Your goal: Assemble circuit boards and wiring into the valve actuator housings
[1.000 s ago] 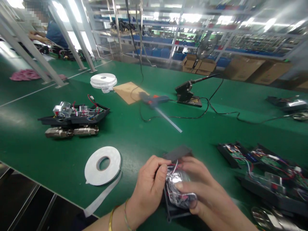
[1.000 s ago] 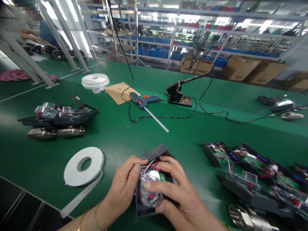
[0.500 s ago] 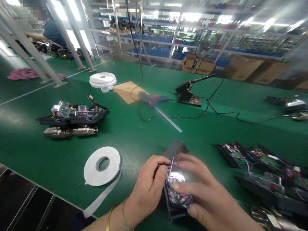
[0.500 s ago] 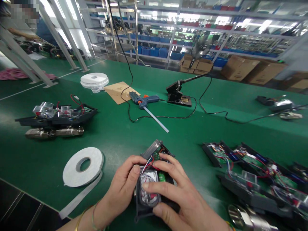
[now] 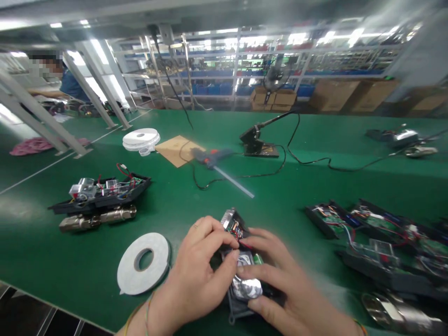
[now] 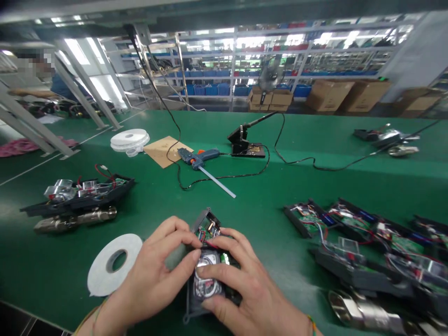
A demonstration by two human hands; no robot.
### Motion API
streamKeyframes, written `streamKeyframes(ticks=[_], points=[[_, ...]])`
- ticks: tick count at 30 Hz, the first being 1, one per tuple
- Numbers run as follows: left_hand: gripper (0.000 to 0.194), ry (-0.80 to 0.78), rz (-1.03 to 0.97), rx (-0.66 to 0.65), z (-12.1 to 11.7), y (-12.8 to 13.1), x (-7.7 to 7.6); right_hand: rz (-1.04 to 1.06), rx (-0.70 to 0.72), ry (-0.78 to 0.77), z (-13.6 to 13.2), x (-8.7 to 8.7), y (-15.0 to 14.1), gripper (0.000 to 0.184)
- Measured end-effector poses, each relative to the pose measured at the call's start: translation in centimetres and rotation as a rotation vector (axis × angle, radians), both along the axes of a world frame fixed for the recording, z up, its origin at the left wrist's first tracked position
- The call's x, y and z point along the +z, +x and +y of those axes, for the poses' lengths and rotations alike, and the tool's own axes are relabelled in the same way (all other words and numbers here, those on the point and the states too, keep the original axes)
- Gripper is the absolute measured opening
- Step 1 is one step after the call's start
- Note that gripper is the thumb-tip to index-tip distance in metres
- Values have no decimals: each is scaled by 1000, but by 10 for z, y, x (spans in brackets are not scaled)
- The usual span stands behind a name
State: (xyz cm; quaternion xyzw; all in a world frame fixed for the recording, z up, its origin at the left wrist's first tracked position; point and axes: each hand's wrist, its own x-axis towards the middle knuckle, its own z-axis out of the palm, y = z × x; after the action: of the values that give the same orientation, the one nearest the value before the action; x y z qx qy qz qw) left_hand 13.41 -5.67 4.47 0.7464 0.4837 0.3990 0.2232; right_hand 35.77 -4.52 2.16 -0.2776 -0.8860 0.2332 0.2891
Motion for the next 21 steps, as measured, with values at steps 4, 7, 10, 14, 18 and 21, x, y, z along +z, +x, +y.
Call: streamKeyframes(ticks=[4, 7, 10, 14, 18, 21], points=[[8, 75, 249, -30, 5, 4, 7, 10, -7, 7, -2, -1, 0, 31], [16, 43, 389, -192, 13, 2, 17, 32, 9, -10, -2, -2, 0, 32], [17, 46, 644, -360, 28, -2, 36, 47, 25, -37, -1, -2, 0, 31], [14, 166, 1013, -472, 50, -1, 64, 58, 27, -34, 0, -3, 0, 28], [11, 24, 1078, -620, 65, 9, 83, 59, 9, -29, -1, -3, 0, 28], [8, -139, 1045, -648, 69, 15, 84, 67, 10, -33, -3, -3, 0, 27]])
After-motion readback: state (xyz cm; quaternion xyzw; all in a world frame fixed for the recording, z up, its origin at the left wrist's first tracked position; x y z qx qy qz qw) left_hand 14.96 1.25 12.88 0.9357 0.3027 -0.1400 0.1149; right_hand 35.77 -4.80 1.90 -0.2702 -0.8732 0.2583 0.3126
